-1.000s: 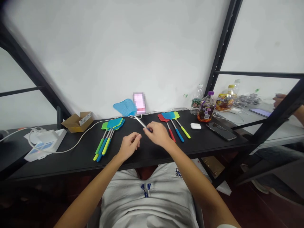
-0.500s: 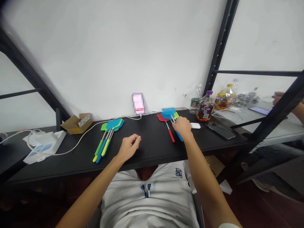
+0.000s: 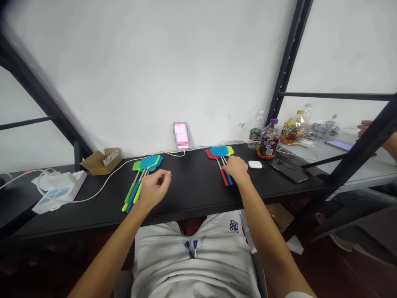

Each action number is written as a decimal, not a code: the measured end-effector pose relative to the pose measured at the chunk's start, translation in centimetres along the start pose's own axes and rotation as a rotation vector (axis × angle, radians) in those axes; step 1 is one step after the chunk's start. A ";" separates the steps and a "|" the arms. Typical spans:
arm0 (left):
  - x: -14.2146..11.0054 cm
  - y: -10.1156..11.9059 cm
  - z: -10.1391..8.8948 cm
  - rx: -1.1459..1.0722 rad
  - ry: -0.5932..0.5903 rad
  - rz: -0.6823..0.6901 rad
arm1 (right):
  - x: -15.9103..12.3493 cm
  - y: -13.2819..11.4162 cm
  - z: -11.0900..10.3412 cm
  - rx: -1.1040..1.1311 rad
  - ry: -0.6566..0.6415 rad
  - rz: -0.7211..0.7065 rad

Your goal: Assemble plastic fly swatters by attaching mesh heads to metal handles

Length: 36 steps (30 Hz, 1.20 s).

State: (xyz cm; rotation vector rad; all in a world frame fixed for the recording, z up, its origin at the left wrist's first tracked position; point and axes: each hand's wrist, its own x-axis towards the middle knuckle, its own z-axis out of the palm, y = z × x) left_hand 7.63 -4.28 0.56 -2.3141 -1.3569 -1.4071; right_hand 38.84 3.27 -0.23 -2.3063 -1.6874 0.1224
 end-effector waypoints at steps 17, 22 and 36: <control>1.5 -14.4 -6.9 0.398 -0.654 -0.776 | -6.3 -6.6 -0.2 0.085 0.026 -0.384; 1.2 -14.8 -6.3 0.399 -0.717 -0.778 | -6.5 -7.1 0.6 0.065 -0.042 -0.430; 1.7 -13.5 -5.5 0.484 -0.530 -0.710 | -7.3 -7.2 -0.4 0.077 -0.069 -0.455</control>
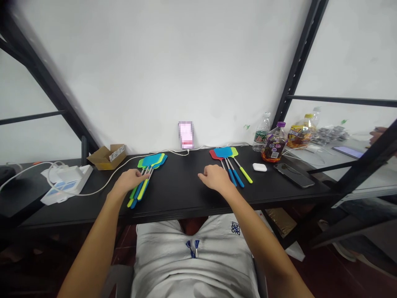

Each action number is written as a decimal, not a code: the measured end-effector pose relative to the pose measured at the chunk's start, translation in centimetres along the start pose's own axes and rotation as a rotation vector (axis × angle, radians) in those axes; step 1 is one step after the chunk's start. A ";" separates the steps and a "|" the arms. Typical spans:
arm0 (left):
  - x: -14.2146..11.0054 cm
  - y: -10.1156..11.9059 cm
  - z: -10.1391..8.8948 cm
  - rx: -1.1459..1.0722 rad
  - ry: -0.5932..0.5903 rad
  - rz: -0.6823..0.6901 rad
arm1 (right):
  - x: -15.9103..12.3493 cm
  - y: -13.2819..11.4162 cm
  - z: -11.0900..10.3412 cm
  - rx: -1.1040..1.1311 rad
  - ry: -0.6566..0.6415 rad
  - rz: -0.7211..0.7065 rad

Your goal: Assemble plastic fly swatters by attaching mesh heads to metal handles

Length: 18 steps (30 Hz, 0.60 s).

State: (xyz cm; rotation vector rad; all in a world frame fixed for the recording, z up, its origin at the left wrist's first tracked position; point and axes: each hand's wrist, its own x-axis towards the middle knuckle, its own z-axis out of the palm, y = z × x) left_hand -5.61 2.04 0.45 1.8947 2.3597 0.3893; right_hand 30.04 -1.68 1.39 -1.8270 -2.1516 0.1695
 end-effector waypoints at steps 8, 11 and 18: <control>-0.2 0.7 0.4 0.002 -0.031 -0.020 | -0.8 -0.5 -0.6 0.050 0.020 -0.044; -0.3 0.9 0.3 -0.032 -0.028 -0.029 | -0.8 -0.6 -0.7 0.056 0.018 -0.040; -2.1 2.4 -1.8 -0.139 0.154 0.095 | -1.7 -1.4 -1.4 0.169 0.125 -0.084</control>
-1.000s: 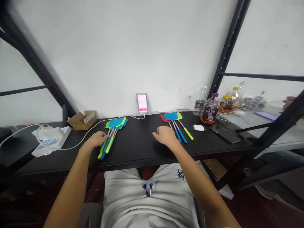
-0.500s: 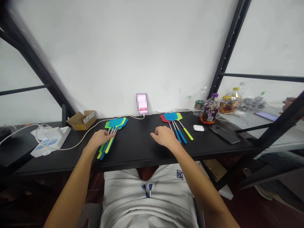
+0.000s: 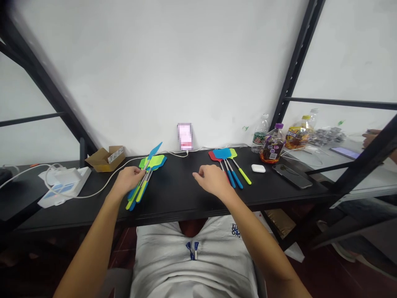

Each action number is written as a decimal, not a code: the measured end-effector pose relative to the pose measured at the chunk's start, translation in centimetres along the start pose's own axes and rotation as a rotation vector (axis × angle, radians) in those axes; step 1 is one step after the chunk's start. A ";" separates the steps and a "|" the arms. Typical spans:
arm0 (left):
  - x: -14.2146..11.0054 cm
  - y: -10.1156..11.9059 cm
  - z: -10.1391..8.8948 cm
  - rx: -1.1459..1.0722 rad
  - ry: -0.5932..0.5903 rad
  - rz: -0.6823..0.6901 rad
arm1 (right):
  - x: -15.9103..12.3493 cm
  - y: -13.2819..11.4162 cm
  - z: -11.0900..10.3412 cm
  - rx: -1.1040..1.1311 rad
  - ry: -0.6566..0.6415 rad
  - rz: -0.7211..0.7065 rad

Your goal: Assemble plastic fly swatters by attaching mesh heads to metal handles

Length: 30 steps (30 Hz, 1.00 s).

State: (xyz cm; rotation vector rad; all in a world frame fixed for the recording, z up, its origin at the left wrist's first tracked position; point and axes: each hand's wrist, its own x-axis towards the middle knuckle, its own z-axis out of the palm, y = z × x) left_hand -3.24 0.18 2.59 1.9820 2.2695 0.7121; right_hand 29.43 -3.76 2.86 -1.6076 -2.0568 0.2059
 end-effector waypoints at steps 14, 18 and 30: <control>-7.0 10.0 5.3 -0.671 -0.378 0.474 | 3.0 1.5 5.1 1.493 0.035 0.260; -6.6 9.6 6.5 -0.880 -0.620 0.352 | 2.6 1.2 5.6 1.398 -0.054 0.257; -6.7 10.1 7.8 -0.982 -0.584 0.305 | 2.4 1.2 6.5 1.062 -0.202 0.176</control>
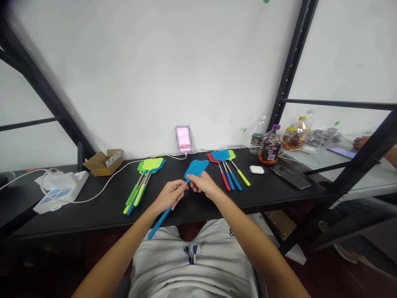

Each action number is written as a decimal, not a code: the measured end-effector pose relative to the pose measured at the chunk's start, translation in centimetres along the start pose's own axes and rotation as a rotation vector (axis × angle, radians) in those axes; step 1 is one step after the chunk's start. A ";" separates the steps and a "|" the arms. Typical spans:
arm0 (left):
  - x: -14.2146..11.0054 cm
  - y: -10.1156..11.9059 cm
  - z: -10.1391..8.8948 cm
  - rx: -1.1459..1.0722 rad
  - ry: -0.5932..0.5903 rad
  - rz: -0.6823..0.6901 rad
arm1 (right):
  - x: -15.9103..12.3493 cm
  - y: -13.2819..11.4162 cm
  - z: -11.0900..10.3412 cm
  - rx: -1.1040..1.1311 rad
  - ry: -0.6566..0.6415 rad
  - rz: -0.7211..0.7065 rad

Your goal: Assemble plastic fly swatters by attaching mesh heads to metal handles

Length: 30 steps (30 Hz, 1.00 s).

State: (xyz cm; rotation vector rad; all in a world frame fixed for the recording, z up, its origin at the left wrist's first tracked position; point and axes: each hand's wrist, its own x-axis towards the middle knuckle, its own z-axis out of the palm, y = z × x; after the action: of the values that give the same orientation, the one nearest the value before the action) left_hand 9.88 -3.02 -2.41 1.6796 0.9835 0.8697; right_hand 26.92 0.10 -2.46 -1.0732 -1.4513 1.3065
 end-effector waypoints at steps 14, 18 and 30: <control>0.6 -0.1 -1.0 -0.352 -0.137 -0.015 | -0.1 -0.3 0.4 0.431 0.129 -0.057; 0.6 0.2 -1.1 -0.391 -0.150 -0.025 | -0.3 -0.6 1.2 0.456 0.222 -0.083; 0.7 -0.4 -1.4 -0.247 -0.056 -0.073 | 0.4 -0.5 -3.2 -0.174 0.155 -0.045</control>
State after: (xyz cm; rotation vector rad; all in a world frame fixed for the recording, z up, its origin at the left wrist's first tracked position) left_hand 8.84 -1.80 -2.34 1.4421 0.8570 0.8540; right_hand 29.91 1.19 -1.71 -1.2198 -1.4829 1.0556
